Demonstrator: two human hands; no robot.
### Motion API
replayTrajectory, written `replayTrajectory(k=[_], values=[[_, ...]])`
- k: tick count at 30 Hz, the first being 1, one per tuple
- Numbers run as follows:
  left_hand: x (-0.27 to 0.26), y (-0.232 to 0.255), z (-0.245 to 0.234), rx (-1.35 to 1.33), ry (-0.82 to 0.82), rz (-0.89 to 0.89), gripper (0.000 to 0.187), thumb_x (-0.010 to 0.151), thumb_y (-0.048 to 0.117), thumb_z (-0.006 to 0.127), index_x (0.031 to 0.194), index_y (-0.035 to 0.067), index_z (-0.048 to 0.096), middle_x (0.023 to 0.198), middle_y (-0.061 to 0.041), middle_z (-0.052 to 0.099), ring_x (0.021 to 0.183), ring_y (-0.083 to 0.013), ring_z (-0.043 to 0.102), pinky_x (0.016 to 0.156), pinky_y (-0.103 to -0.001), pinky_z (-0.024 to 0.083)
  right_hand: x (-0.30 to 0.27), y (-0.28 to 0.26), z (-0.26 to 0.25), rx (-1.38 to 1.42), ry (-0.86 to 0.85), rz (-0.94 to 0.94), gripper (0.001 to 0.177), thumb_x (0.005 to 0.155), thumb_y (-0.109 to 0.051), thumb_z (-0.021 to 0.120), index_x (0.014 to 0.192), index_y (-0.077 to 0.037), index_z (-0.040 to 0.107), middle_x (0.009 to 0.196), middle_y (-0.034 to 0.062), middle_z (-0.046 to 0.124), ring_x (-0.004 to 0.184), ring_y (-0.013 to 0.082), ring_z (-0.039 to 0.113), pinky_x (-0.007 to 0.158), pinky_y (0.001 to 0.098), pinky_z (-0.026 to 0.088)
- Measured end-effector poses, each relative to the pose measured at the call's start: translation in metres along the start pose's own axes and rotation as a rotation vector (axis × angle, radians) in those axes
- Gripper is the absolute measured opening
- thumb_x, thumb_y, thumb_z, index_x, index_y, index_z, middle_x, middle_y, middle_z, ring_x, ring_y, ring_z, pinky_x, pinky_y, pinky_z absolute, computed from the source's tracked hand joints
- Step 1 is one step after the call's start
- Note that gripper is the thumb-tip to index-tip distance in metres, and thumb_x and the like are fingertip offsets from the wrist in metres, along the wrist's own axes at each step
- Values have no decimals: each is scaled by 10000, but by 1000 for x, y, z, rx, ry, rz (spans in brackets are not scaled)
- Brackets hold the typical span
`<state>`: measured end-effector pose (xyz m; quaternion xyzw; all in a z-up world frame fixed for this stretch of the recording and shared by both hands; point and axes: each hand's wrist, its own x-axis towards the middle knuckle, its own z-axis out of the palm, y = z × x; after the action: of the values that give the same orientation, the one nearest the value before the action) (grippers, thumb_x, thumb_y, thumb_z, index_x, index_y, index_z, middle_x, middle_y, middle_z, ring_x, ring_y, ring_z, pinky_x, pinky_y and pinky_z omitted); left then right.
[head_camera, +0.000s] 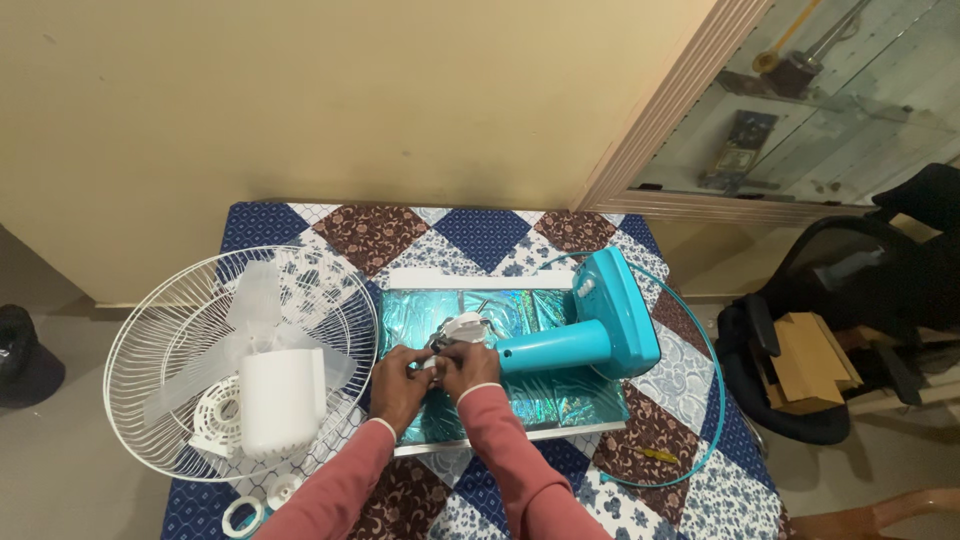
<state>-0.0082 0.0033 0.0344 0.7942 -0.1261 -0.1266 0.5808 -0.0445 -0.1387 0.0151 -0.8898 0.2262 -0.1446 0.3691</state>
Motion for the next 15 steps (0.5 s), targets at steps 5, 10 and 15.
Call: replayTrajectory(k=[5,10,15], values=[[2,-3,0,-21,12,16,277,808,35,776,1084,28,773,951,-93,717,779,-201,757,698,-314,615,-1,2,1,86,47,-40,110,799,-99,788,891,-38,783,827,157,782,737,262,791,714,345,627],[2,-8,3,-118,2,-7,275,805,12,758,1080,16,763,977,-95,720,784,-199,765,683,-301,648,-11,4,-6,-18,93,-268,88,855,-72,738,911,-34,793,825,199,749,750,359,748,690,409,600],[3,-9,3,2,17,51,274,805,29,763,1079,21,774,956,-110,727,756,-223,747,706,-331,583,-13,1,-12,-277,-24,-441,232,763,-104,764,961,-34,667,983,206,691,791,430,686,679,491,562]])
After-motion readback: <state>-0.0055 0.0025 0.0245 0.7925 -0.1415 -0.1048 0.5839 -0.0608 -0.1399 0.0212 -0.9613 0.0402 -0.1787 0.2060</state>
